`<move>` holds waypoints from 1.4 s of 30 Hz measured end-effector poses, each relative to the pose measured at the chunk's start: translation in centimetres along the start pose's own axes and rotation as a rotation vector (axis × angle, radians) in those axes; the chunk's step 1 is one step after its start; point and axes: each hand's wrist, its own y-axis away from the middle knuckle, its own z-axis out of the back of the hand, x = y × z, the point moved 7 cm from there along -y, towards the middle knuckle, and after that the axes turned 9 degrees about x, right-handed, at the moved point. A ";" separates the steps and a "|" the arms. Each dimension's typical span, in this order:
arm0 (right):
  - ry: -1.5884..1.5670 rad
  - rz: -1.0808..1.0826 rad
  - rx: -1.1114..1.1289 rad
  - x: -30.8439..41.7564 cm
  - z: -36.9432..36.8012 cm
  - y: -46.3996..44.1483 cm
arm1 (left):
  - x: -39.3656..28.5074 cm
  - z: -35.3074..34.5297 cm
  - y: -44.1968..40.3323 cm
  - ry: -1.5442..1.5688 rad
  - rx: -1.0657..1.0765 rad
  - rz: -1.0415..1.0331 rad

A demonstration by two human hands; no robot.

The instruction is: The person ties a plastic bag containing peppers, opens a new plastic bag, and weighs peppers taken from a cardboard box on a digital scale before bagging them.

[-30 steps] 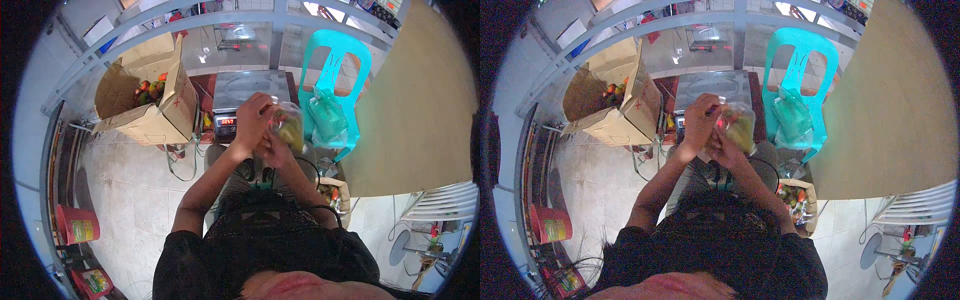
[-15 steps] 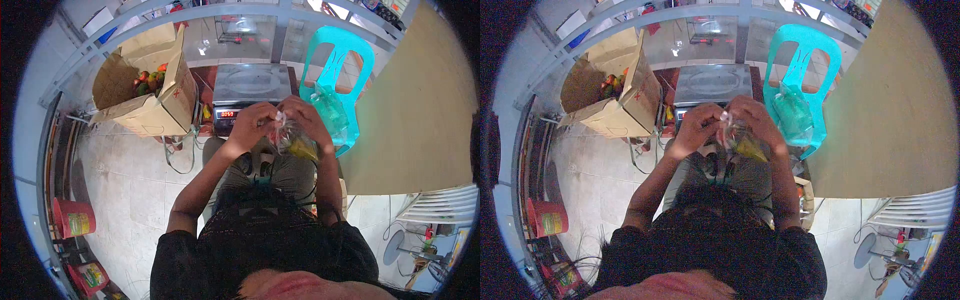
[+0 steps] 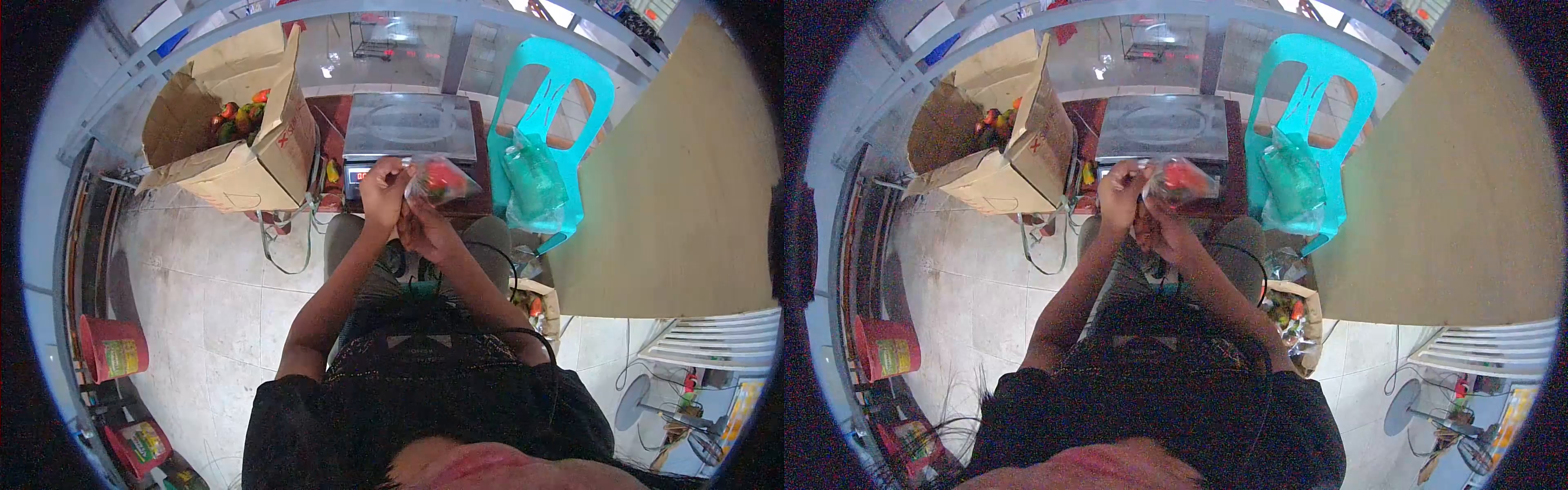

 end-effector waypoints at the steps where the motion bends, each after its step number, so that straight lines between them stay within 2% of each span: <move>1: 0.133 -0.043 -0.057 0.9 -0.1 0.8 | 0.0 0.6 0.2 -0.095 -0.024 -0.136; 2: 0.267 -0.086 -0.114 1.8 -0.2 1.5 | 0.0 1.0 0.4 -0.190 -0.048 -0.272; 5: 1.605 0.400 -0.322 8.1 -4.4 2.4 | -0.4 0.4 1.6 -0.241 0.088 -0.281; 7: 1.796 0.388 -0.236 9.7 -6.1 2.3 | -1.3 0.2 2.3 -0.315 0.187 -0.307; 8: 1.889 0.381 -0.188 10.4 -6.5 2.1 | -1.5 0.0 2.4 -0.231 0.239 -0.275; 9: 1.815 0.485 -0.066 11.2 -7.0 2.0 | -1.7 -0.1 2.5 -0.148 0.290 -0.244; 12: 1.533 0.316 0.132 12.3 -5.6 1.4 | -2.8 -0.6 2.9 0.050 0.390 -0.166; 15: 1.080 0.144 0.203 12.1 -3.2 0.9 | -5.3 -1.4 3.0 0.083 0.457 -0.146; 17: 0.744 0.088 0.145 10.9 -1.0 0.5 | -6.4 -2.2 2.5 0.120 0.478 -0.148; 18: 0.577 0.062 0.118 10.0 0.0 0.1 | -6.1 -2.3 2.0 0.186 0.438 -0.140; 19: 0.545 0.077 0.132 9.2 -0.1 -0.3 | -5.6 -2.3 1.5 0.251 0.398 -0.131; 20: 0.387 0.121 0.216 8.5 -0.6 -0.4 | -4.7 -2.2 1.0 0.316 0.357 -0.123; 21: 0.227 0.164 0.298 7.5 -1.8 -0.2 | -1.4 -1.8 0.4 0.372 0.291 -0.025; 23: -0.207 0.097 0.117 2.0 2.0 -1.3 | -1.1 -1.5 0.7 0.416 0.214 0.052; 27: -0.206 0.179 0.017 -0.2 1.9 -1.9 | 1.5 -0.9 0.9 0.398 0.027 0.117; 29: -0.168 0.151 0.029 -0.4 1.6 -1.3 | 2.4 -0.1 1.0 0.298 -0.034 -0.014; 32: 0.092 0.123 -0.099 0.5 2.4 0.0 | 3.7 1.0 1.5 0.039 -0.104 -0.095; 35: 1.008 0.314 -0.446 2.6 3.9 0.7 | 3.2 1.0 1.9 -0.092 -0.135 -0.132; 38: 1.429 0.345 -0.497 5.3 -1.4 1.8 | 3.8 0.6 2.0 -0.122 -0.100 -0.087; 41: 1.738 0.568 -0.573 7.1 -4.2 2.8 | 2.1 0.1 2.5 -0.136 -0.010 -0.110; 42: 1.866 0.586 -0.524 7.8 -5.2 2.9 | 1.0 0.0 2.7 -0.139 0.022 -0.133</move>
